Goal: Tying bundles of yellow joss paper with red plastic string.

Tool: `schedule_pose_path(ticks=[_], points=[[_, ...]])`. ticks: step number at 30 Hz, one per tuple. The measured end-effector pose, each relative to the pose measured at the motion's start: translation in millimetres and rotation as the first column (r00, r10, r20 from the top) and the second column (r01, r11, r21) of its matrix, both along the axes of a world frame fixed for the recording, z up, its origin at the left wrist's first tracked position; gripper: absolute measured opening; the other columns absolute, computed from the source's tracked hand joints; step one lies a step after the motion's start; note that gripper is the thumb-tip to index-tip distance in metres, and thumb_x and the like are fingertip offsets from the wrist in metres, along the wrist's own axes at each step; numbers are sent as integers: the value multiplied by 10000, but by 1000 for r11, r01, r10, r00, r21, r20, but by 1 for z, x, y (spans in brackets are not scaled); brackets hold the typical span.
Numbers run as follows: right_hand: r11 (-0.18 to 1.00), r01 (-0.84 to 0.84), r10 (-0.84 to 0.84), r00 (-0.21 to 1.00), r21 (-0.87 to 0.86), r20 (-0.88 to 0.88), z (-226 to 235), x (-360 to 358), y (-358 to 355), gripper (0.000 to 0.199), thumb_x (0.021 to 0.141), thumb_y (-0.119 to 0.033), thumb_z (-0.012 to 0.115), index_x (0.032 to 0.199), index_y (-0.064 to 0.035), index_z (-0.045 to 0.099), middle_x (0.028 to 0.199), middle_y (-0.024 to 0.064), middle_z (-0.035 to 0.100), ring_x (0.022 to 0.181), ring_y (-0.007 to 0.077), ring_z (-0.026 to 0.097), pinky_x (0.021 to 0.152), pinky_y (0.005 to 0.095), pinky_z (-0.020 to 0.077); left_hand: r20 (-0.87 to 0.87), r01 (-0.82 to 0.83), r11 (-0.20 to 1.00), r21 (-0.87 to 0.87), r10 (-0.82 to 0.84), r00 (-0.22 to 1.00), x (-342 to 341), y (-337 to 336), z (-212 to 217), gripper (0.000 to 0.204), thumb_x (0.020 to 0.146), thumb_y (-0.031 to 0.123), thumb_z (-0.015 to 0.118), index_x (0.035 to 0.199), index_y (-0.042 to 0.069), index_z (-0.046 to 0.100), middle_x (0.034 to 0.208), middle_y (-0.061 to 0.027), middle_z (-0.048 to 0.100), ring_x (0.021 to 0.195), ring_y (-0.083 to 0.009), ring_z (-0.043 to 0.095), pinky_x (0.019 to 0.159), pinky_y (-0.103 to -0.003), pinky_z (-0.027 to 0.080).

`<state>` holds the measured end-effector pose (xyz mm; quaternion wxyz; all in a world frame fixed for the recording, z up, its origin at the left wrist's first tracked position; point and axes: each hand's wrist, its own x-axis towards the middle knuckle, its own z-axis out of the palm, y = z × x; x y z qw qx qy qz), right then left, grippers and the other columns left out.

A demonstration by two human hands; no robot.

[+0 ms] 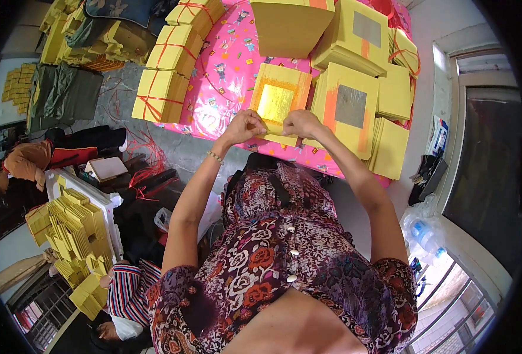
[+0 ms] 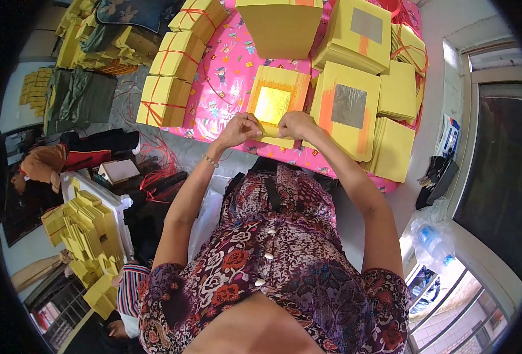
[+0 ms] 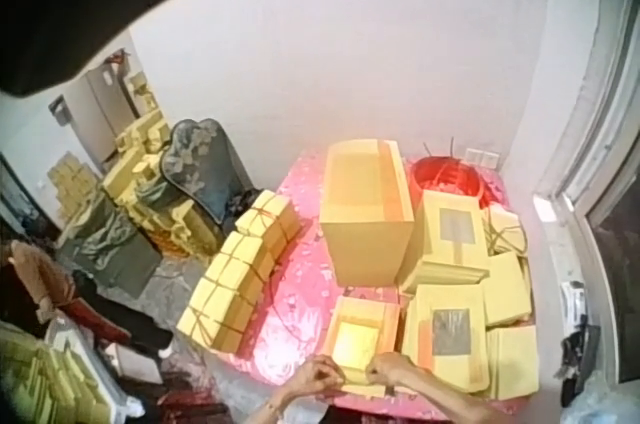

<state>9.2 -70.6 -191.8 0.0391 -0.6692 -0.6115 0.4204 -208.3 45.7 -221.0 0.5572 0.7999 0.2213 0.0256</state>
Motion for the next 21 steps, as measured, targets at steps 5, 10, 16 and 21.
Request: schedule_pose_path(ticks=[5,10,16,21], points=[[999,19,-19,1000,-33,-16,4,1,-1,224,744,-319,752,804,-104,737,753,100,686,762,264,661,673,397,493,-28,5,999,39,-4,1000,1,-1,-2,79,777,110,759,811,41,741,892,-48,597,857,-171,577,769,-303,489],[1000,8,-9,1000,-23,-24,6,3,0,228,737,-319,763,800,-102,737,750,99,685,767,261,661,680,394,493,3,12,998,54,-12,1000,3,0,1,76,777,106,759,799,37,738,900,-46,594,855,-170,576,767,-302,488],[1000,8,-9,999,-7,-42,-2,5,-1,245,730,-340,764,799,-107,737,743,97,684,767,267,659,687,400,491,-31,-21,1000,-19,20,999,3,-1,4,87,774,108,764,782,28,731,901,-41,593,849,-166,576,765,-297,487],[1000,-24,23,999,-5,-41,2,5,1,249,732,-352,759,783,-110,733,744,99,685,765,276,656,690,407,489,-1,-5,1000,-22,5,1000,3,0,-1,79,773,100,761,774,27,730,900,-38,596,847,-162,578,761,-291,485]])
